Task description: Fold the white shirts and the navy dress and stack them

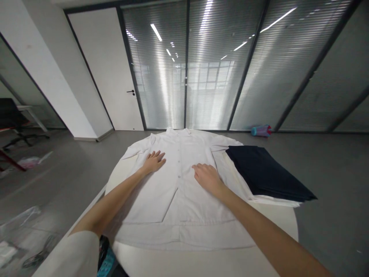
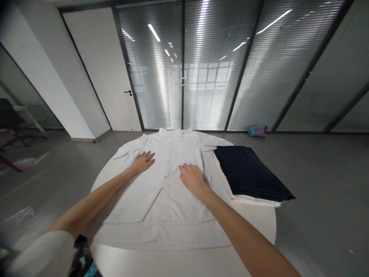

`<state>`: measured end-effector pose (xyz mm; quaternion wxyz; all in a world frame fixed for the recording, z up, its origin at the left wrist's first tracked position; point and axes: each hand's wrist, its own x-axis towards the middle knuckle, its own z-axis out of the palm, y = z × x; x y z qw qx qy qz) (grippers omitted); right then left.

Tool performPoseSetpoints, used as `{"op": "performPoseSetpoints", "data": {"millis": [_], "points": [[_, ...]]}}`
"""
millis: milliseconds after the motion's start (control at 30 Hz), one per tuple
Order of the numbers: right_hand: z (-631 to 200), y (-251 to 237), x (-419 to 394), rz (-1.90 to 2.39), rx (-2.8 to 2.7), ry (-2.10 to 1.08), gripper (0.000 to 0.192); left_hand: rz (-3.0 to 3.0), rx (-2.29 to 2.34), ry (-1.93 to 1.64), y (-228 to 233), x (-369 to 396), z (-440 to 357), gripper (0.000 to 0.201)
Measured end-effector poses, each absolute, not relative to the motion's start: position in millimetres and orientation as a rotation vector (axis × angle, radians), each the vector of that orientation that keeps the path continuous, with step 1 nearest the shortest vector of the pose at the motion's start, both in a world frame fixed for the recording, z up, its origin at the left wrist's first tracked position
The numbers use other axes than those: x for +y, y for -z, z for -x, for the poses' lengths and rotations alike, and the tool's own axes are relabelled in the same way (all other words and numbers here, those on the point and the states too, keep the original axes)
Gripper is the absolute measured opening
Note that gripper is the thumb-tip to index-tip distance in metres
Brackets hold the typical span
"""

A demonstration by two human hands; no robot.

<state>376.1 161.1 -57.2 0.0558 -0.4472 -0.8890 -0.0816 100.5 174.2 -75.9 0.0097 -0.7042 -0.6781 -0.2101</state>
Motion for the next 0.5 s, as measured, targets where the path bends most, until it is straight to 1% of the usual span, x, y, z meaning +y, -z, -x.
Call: {"op": "performPoseSetpoints", "data": {"millis": [133,233,333,433,500], "points": [[-383.4,80.9,164.6,1.32,-2.689,0.293,0.03,2.176,-2.182,0.52,81.5,175.6,-90.3,0.032],[-387.9,87.0,162.8,1.3,-2.667,0.29,0.031,2.171,-2.189,0.474,81.8,180.7,-88.0,0.028],[-388.9,87.5,161.8,1.286,-2.668,0.263,0.032,2.222,-2.132,0.469,72.7,177.9,-95.6,0.024],[-389.0,86.7,162.4,1.277,-2.671,0.224,0.032,2.532,-1.752,0.613,45.6,150.3,-124.1,0.024],[-389.1,86.8,163.0,1.278,-2.674,0.203,0.032,2.715,-1.355,0.882,16.5,113.5,-152.6,0.027]]}}
